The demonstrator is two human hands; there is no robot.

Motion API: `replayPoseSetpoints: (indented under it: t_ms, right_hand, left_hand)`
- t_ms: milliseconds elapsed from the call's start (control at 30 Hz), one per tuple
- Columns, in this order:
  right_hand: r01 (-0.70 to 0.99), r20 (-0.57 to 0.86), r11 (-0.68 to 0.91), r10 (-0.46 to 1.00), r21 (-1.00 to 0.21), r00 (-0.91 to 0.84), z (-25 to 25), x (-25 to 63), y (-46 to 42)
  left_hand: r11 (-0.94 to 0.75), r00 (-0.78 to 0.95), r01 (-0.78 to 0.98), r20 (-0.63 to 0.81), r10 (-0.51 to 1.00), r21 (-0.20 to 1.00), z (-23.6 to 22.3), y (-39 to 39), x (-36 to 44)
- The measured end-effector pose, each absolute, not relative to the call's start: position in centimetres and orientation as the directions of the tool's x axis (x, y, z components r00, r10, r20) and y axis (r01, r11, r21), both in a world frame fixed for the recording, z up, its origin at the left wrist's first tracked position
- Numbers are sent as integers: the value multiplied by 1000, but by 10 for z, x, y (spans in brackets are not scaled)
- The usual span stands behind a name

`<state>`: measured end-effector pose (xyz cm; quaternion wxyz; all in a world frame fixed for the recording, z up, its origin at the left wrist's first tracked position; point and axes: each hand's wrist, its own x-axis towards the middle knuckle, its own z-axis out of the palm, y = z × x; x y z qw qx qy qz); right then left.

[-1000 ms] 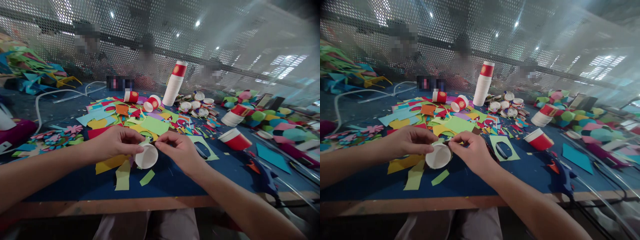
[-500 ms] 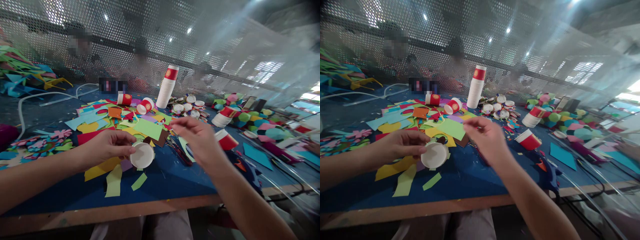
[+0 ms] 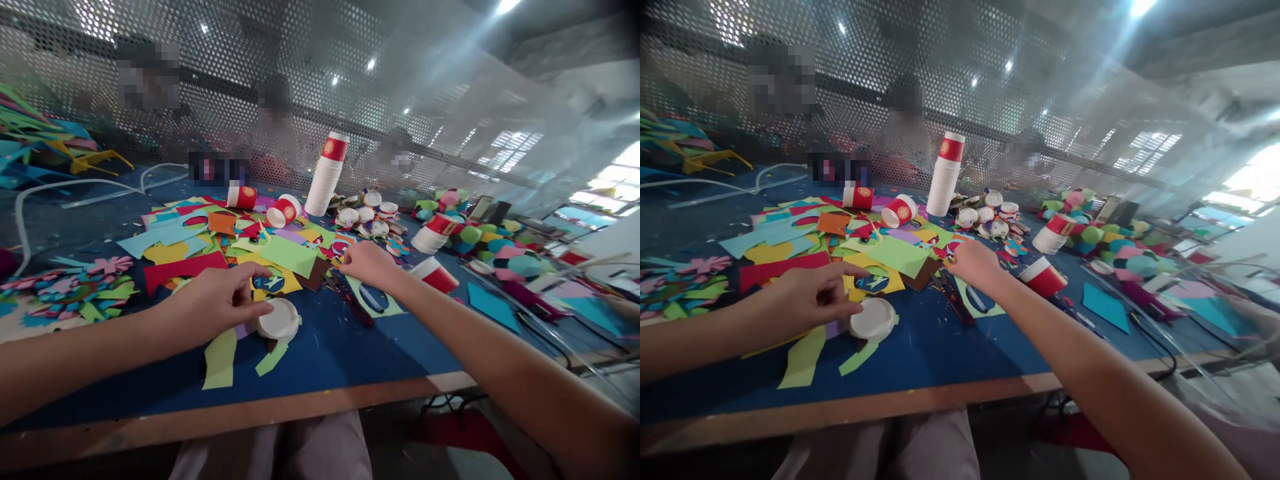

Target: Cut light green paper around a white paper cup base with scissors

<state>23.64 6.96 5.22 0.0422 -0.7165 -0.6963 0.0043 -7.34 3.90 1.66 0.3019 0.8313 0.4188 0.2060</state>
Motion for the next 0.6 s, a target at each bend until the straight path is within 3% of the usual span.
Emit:
replayPoseSetpoints:
  t_ms: [133, 267, 333, 467, 533, 600]
  right_hand:
    - [951, 206, -101, 964, -293, 166, 68, 239, 81]
    - [803, 373, -49, 868, -594, 328, 90, 251, 95]
    - [726, 411, 9, 829, -688, 379, 99, 255, 99]
    - [604, 544, 241, 744, -760, 388, 117, 256, 95]
    - [434, 520, 343, 754, -833, 401, 127, 250, 87]
    - [311, 452, 347, 800, -885, 395, 135, 241, 78]
  left_hand:
    - [-658, 636, 501, 276, 721, 563, 14, 37, -81]
    - [-884, 765, 267, 474, 436, 384, 7, 36, -87]
    - [-924, 813, 192, 474, 338, 331, 4, 37, -89]
    - [-946, 856, 150, 442, 270, 287, -2, 38, -90]
    - [-941, 863, 146, 426, 271, 304, -4, 38, -90]
    - [-936, 868, 151, 411, 279, 317, -5, 35, -88]
